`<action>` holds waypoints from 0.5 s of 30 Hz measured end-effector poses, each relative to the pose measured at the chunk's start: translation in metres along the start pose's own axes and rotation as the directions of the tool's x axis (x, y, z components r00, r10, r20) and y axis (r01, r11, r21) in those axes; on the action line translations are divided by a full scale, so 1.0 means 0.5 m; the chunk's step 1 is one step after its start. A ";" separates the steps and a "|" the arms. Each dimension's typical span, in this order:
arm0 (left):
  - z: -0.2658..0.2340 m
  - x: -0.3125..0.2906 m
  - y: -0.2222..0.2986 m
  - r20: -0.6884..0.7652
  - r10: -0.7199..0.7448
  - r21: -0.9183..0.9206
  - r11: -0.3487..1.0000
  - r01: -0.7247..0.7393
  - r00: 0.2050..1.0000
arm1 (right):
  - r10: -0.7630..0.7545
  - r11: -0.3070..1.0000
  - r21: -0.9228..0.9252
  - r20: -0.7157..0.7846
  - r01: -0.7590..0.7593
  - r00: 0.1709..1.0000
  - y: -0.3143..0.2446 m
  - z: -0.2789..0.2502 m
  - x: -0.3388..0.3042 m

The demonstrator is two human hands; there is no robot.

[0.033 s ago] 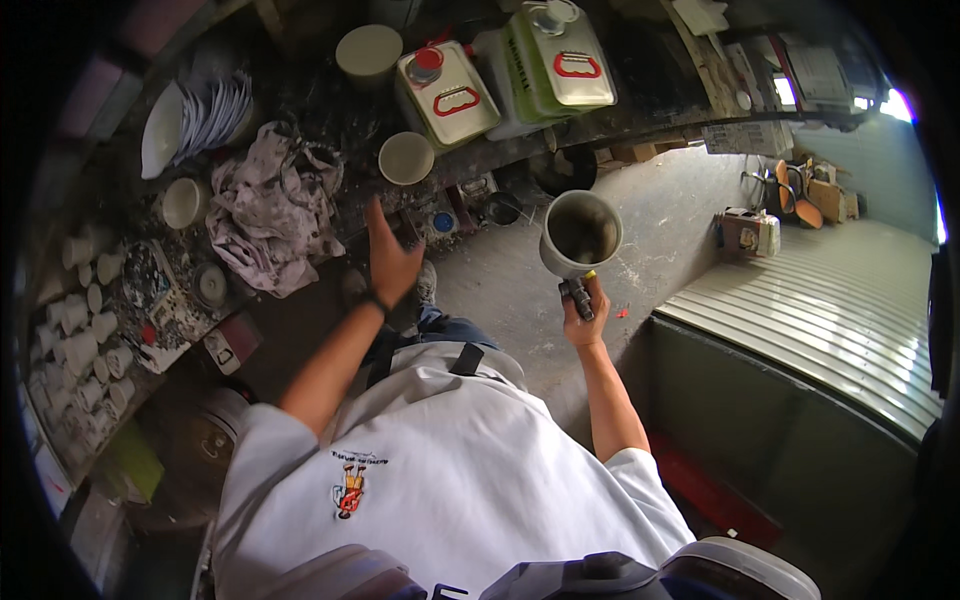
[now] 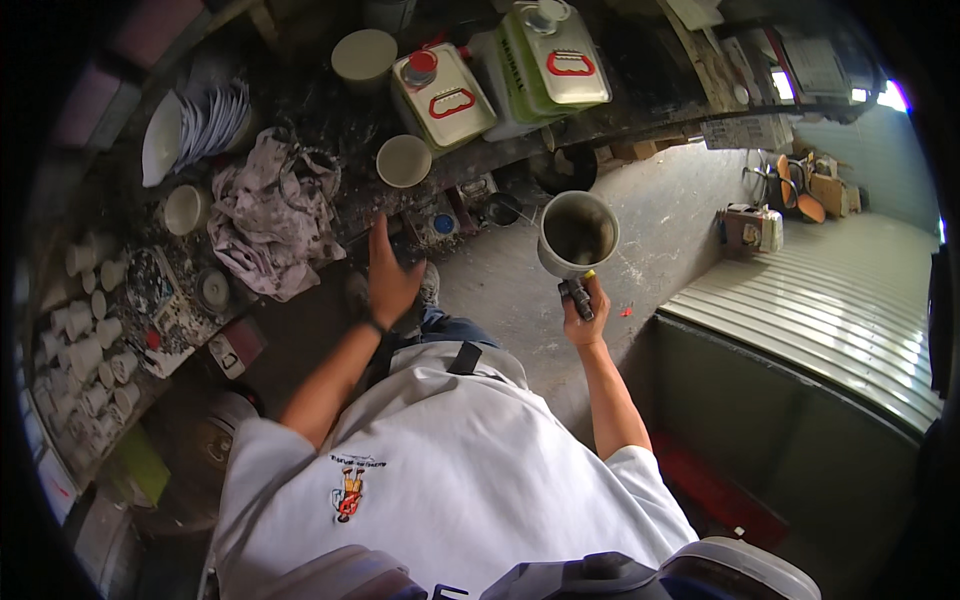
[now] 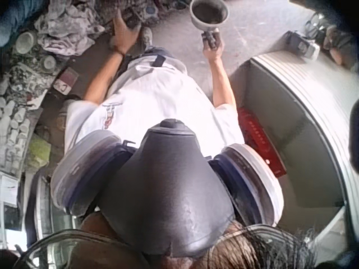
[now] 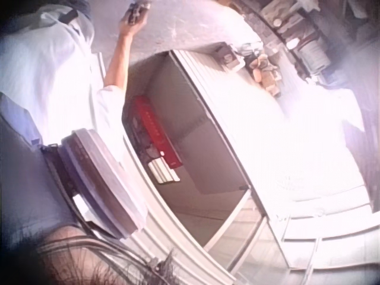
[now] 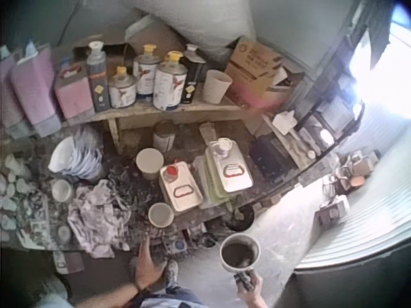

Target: The person removes masking tape and newspaper from a car bumper, then walks to a workbench to clean a paint spray gun. They pour liquid into the gun's cup, wipe the gun with a cloth, and connect an air hose to the gun.

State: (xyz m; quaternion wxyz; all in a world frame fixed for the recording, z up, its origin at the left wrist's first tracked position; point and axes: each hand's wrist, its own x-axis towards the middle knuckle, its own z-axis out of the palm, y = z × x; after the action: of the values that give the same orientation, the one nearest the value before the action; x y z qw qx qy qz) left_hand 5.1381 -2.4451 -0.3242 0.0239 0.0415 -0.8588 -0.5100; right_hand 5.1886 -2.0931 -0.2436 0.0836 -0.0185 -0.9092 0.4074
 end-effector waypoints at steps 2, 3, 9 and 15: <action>-0.068 -0.089 0.017 0.064 0.052 -0.034 0.998 -0.050 0.997 | -0.024 0.999 -0.029 -0.004 0.024 1.000 0.000 0.000 -0.007; -0.109 -0.121 0.013 0.056 0.081 0.021 0.996 -0.083 0.995 | 0.006 1.000 -0.016 -0.004 -0.006 1.000 0.001 0.003 -0.012; -0.343 -0.178 -0.096 -0.213 0.040 0.369 0.928 0.042 0.976 | 0.032 0.997 0.069 -0.058 -0.028 0.998 0.045 0.041 -0.047; -0.523 -0.134 -0.254 -0.530 -0.046 0.487 0.801 0.348 0.847 | 0.192 0.953 0.260 -0.111 -0.158 0.975 0.082 0.082 -0.076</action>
State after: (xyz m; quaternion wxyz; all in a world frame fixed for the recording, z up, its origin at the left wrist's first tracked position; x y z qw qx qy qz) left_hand 5.2326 -2.7277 -0.3105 0.1736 0.2674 -0.9257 -0.2036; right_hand 5.2180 -2.0999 -0.3061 0.1103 -0.1160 -0.8377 0.5221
